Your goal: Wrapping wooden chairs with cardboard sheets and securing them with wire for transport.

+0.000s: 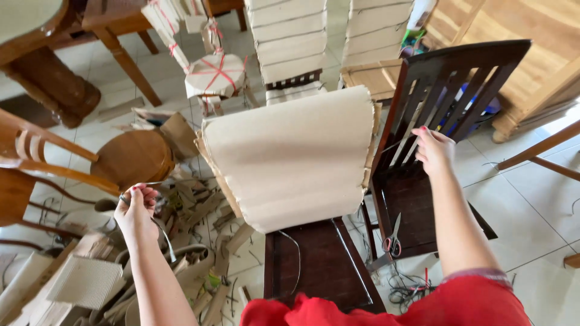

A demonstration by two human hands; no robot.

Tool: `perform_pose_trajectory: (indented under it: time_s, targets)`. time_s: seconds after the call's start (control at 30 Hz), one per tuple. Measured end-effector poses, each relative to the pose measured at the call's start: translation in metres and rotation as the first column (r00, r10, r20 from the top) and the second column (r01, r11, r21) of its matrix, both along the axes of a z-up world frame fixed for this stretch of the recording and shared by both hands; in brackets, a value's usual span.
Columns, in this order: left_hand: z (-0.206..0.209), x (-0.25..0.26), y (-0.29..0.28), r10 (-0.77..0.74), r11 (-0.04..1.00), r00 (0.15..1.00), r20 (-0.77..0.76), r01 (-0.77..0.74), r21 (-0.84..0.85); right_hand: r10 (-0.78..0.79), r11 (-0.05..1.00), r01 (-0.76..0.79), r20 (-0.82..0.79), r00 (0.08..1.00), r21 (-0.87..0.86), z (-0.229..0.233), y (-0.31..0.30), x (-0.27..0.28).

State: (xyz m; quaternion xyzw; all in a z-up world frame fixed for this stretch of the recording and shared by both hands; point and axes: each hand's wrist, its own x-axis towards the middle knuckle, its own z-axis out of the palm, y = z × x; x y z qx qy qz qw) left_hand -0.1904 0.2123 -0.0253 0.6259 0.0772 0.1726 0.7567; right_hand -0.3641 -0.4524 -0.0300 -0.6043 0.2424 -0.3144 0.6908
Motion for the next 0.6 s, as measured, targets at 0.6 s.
perform_pose_trajectory:
  time_s: [0.6]
  targets:
    - [-0.202, 0.038, 0.093, 0.151, 0.780, 0.796, -0.586, -0.460, -0.424, -0.218, 0.858, 0.302, -0.237, 0.947, 0.416, -0.020, -0.045, 0.137]
